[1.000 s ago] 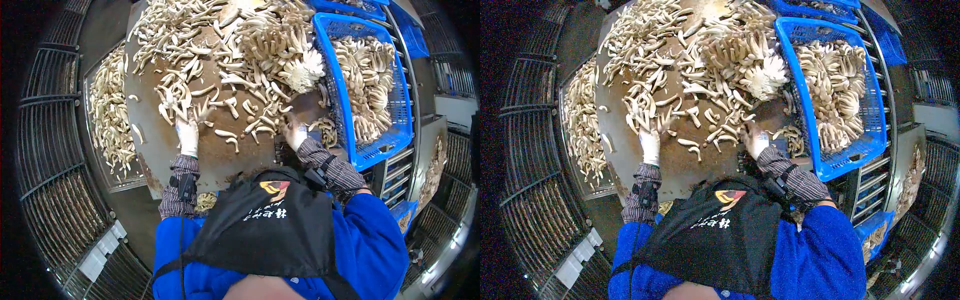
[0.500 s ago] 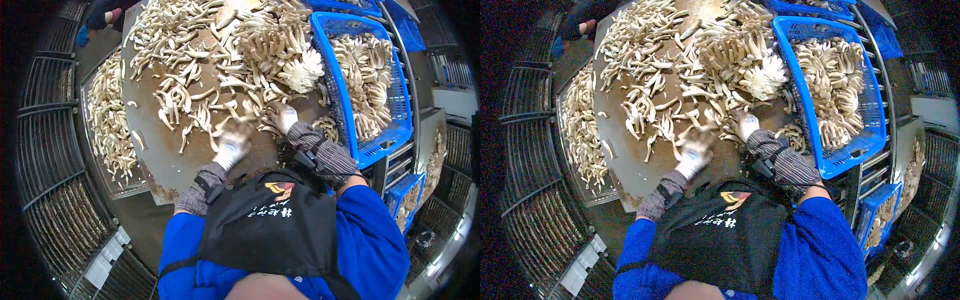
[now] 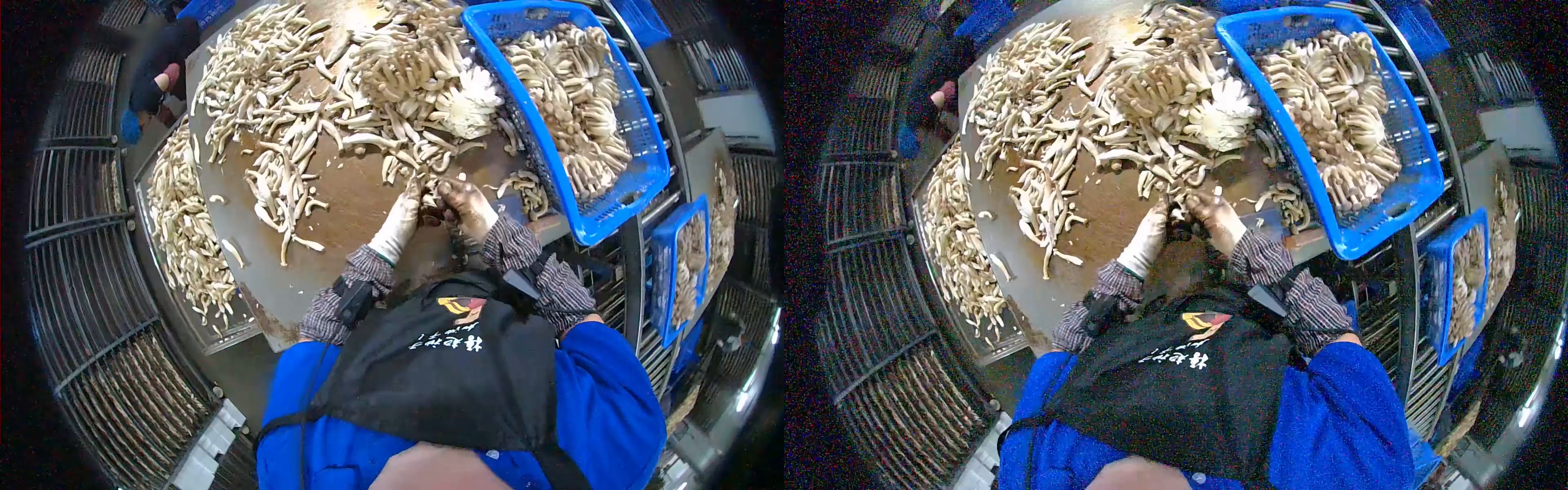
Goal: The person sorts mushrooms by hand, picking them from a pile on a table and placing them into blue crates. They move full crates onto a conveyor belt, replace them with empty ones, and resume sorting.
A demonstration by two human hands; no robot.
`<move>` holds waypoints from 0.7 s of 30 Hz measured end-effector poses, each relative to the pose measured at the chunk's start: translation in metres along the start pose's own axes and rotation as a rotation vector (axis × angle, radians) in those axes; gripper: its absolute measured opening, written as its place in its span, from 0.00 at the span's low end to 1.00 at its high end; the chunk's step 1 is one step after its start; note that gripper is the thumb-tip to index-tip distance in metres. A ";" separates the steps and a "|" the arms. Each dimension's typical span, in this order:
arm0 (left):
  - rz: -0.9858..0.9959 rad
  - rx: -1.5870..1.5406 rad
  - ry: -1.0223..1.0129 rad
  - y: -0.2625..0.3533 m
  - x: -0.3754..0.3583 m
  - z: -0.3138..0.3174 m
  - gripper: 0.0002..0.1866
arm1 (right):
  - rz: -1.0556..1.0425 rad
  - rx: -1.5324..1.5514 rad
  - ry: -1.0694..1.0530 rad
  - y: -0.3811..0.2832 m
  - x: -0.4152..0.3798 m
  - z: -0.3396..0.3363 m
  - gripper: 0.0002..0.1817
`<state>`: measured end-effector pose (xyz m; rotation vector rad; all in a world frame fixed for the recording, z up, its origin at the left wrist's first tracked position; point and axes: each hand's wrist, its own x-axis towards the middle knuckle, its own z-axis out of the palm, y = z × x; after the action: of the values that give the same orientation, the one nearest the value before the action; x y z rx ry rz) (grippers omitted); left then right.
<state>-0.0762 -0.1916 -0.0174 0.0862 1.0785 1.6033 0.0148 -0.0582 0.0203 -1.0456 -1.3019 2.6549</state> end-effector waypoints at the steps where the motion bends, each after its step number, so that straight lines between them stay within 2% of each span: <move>1: -0.008 -0.051 0.063 -0.003 -0.005 0.009 0.27 | -0.110 -0.531 -0.070 -0.010 -0.015 -0.001 0.17; 3: 0.032 -0.083 0.017 -0.016 -0.006 0.018 0.28 | -0.329 -0.558 -0.108 0.006 -0.028 -0.007 0.18; 4: 0.079 -0.125 -0.026 -0.024 -0.006 0.017 0.29 | -0.369 -0.536 -0.121 0.018 -0.028 -0.019 0.17; 5: -0.045 -0.167 0.000 -0.031 -0.008 0.014 0.27 | -0.410 -0.514 -0.134 0.030 -0.028 -0.032 0.16; 6: -0.016 -0.098 0.045 -0.037 -0.013 0.013 0.25 | -0.309 -0.530 -0.035 0.036 -0.036 -0.042 0.16; 8: 0.012 -0.019 0.088 -0.053 -0.021 0.003 0.23 | -0.273 -0.562 0.066 0.032 -0.052 -0.045 0.14; 9: -0.041 -0.098 0.121 -0.064 -0.022 -0.012 0.20 | -0.122 -0.401 0.091 0.046 -0.050 -0.058 0.14; 11: -0.101 -0.169 0.154 -0.069 -0.028 -0.022 0.17 | -0.003 -0.177 0.065 0.032 -0.069 -0.052 0.13; 15: -0.006 -0.370 0.283 -0.059 -0.033 -0.029 0.16 | 0.046 0.053 0.032 0.051 -0.064 -0.062 0.12; 17: 0.028 -0.268 0.363 -0.043 -0.040 -0.036 0.17 | 0.047 0.133 0.126 0.049 -0.061 -0.051 0.09; 19: 0.053 -0.242 0.384 -0.028 -0.046 -0.056 0.17 | 0.043 0.023 0.048 0.062 -0.048 -0.056 0.11; 21: 0.153 -0.312 0.415 -0.003 -0.055 -0.074 0.16 | -0.121 -0.410 0.006 0.073 -0.038 -0.039 0.15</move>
<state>-0.0973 -0.2798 -0.0360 -0.3964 1.1373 1.9639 0.0865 -0.0894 -0.0267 -0.9637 -1.8935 2.3498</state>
